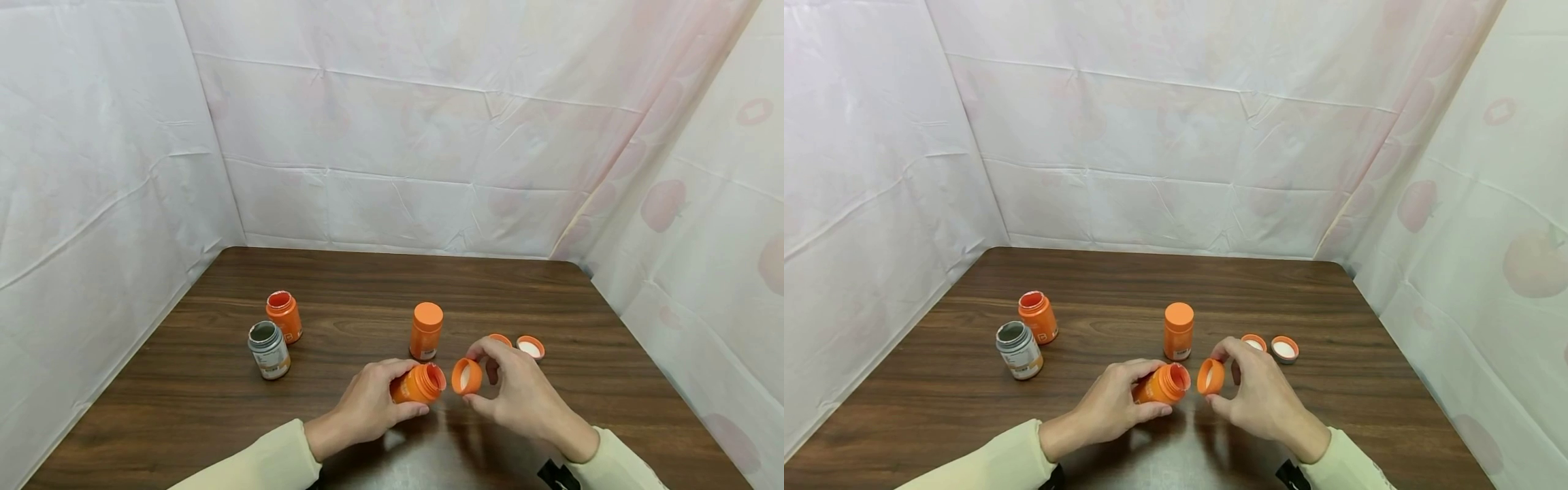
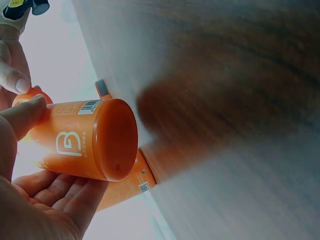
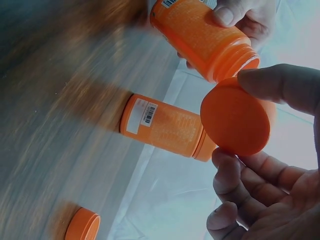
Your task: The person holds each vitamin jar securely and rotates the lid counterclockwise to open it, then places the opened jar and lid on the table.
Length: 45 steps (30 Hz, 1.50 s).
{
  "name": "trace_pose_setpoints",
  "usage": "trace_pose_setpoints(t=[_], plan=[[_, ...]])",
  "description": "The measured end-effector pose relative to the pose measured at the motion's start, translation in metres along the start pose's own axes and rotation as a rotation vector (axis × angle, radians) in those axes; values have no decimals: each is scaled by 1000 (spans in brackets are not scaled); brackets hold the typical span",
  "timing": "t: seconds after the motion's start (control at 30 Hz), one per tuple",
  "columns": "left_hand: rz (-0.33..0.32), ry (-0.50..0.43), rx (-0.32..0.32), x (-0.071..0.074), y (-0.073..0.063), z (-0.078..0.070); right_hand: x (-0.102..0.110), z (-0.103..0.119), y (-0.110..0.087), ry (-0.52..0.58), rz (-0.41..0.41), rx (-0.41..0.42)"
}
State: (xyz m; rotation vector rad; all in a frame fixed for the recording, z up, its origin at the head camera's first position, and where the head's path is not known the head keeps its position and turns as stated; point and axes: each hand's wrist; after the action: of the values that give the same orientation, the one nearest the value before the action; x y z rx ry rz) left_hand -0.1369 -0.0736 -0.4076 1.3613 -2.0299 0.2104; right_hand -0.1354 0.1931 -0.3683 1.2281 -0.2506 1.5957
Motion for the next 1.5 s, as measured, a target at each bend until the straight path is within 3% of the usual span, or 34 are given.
trace_pose_setpoints(t=[0.87, 1.5], plan=[[-33, -9, 20, 9, -2, -1, 5, -7, -6, 5, -78, -6], [-96, -24, 23, 19, -4, 3, 11, -25, -19, 29, -80, -174]])
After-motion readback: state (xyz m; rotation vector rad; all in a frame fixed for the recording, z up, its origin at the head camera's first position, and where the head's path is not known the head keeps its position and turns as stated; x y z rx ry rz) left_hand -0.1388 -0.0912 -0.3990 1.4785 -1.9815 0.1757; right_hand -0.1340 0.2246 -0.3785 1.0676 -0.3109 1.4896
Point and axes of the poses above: each hand's wrist, its own y-axis towards the middle knuckle, its own x-axis out of the back of the hand, z = x × y, and after that the axes turned 4 degrees about -y, right-handed
